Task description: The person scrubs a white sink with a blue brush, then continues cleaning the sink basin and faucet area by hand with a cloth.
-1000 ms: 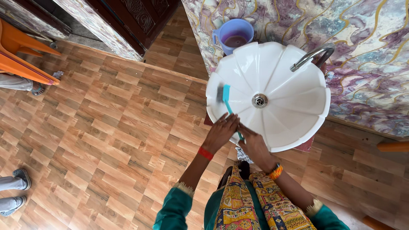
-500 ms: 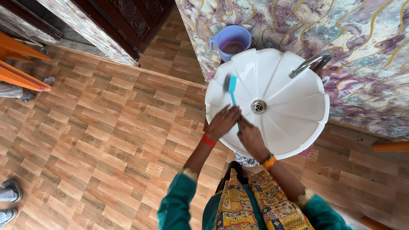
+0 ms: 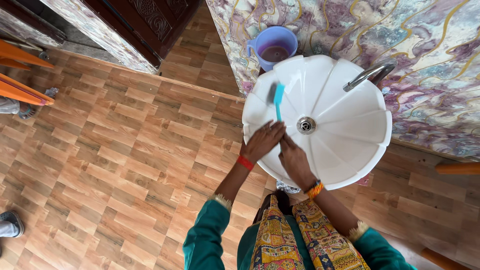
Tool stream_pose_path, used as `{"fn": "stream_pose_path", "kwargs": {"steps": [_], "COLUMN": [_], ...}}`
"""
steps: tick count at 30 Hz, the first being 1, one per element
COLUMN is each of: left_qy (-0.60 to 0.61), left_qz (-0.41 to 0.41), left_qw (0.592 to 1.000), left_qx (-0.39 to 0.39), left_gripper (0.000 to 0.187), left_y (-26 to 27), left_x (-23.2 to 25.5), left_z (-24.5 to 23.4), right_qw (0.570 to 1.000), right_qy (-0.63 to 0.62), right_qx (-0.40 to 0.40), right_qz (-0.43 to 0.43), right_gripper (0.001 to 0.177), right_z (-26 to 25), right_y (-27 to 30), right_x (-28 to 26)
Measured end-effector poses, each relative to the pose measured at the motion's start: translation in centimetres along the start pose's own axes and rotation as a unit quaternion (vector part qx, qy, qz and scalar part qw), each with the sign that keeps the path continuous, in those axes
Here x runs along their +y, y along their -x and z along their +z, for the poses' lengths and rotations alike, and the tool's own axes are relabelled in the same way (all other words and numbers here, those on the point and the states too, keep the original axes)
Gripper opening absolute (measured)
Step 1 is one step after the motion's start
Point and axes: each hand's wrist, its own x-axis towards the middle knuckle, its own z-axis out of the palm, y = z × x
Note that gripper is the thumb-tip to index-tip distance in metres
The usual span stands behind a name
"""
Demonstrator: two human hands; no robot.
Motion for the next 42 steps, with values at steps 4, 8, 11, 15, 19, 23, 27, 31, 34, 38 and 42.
{"fn": "stream_pose_path", "kwargs": {"steps": [4, 8, 11, 15, 19, 23, 27, 31, 34, 38, 42], "left_qy": [0.035, 0.054, 0.073, 0.152, 0.092, 0.096, 0.117, 0.085, 0.06, 0.092, 0.107], "left_qz": [-0.005, -0.02, -0.03, -0.05, -0.046, -0.074, -0.081, -0.049, -0.047, -0.064, -0.029], "left_qw": [0.999, 0.998, 0.996, 0.987, 0.994, 0.99, 0.986, 0.994, 0.995, 0.992, 0.994], "left_qx": [-0.011, 0.014, 0.034, 0.031, 0.044, 0.073, 0.081, 0.048, 0.061, 0.059, 0.007], "left_gripper": [0.046, 0.045, 0.046, 0.046, 0.047, 0.047, 0.046, 0.043, 0.044, 0.043, 0.035], "left_y": [1.1, -1.3, -2.2, 0.0, -1.0, -4.6, -4.7, -3.2, -3.4, -4.8, -2.4], "left_x": [1.4, -0.3, 0.0, 3.7, 4.6, 2.7, 3.9, 5.4, 5.2, 3.1, 4.5], "left_z": [1.2, 0.8, 0.2, 1.1, 2.3, 2.5, 3.2, 4.2, 4.3, 2.9, 1.9], "right_qw": [0.993, 0.995, 0.993, 0.986, 0.972, 0.979, 0.976, 0.976, 0.977, 0.983, 0.997], "right_qy": [0.045, 0.065, 0.079, 0.125, 0.207, 0.167, 0.18, 0.192, 0.17, 0.126, 0.048], "right_qx": [0.06, 0.05, 0.055, 0.056, 0.07, 0.074, 0.077, 0.061, 0.093, 0.096, 0.039], "right_qz": [-0.095, -0.061, -0.065, -0.091, -0.087, -0.089, -0.094, -0.087, -0.09, -0.091, -0.036], "right_gripper": [0.057, 0.049, 0.047, 0.05, 0.055, 0.052, 0.057, 0.048, 0.049, 0.039, 0.04], "right_z": [1.5, 1.0, -0.1, 1.1, 1.9, -1.3, -2.2, -0.7, -0.7, -2.4, -3.2], "right_y": [2.3, -0.7, -1.0, 3.2, 2.7, 0.4, 0.9, 3.7, 2.6, 0.8, 3.2], "right_x": [0.4, 1.5, 1.7, 2.2, 3.9, 4.0, 3.8, 3.7, 4.0, 3.5, 1.8]}}
